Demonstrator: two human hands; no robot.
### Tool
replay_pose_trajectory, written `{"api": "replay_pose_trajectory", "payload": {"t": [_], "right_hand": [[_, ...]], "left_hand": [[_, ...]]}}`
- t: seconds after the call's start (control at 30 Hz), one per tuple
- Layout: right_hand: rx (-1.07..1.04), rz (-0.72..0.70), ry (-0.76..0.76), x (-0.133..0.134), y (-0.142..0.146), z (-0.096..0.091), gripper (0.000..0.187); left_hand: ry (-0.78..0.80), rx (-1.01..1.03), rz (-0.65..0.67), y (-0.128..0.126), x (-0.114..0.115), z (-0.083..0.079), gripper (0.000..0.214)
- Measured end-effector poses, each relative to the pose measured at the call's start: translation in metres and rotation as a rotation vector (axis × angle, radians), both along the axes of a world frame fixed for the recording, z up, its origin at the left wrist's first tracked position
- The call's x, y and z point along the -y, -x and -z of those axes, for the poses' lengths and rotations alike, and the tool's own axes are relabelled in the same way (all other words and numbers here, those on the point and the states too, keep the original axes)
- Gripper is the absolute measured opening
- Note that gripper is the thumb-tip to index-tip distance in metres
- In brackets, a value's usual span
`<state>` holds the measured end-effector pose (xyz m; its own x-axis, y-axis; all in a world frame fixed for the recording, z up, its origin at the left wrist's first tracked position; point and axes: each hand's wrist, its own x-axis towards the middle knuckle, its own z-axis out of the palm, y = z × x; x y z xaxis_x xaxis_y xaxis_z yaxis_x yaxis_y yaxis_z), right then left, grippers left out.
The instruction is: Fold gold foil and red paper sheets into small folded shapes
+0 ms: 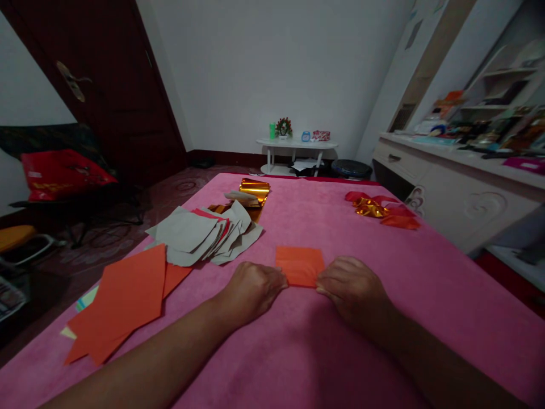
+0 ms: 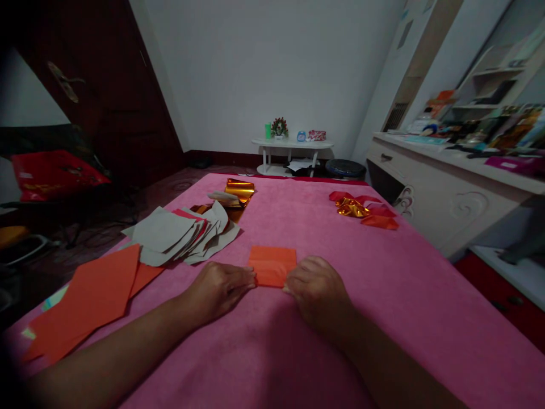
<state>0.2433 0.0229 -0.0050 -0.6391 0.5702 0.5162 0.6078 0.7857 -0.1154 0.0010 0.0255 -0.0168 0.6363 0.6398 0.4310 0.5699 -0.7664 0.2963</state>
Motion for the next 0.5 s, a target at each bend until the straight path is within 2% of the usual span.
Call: {"api": "replay_pose_trajectory", "payload": {"t": [0.27,0.33,0.43,0.5], "right_hand": [[0.03,0.03,0.012,0.006,-0.001,-0.007,0.025],[0.043,0.068,0.031,0.012,0.004,-0.009,0.022],[0.067,0.151,0.042,0.027,0.018,-0.006,0.021],[0.095,0.19,0.002,0.038,0.028,0.002,0.031]], "left_hand": [[-0.043,-0.058,-0.018,0.002,0.006,-0.012,0.024],[-0.06,-0.121,0.031,-0.005,0.012,-0.015,0.034],[-0.005,-0.23,0.102,-0.019,0.023,-0.017,0.052],[0.042,-0.253,0.108,-0.028,0.03,-0.016,0.061]]}}
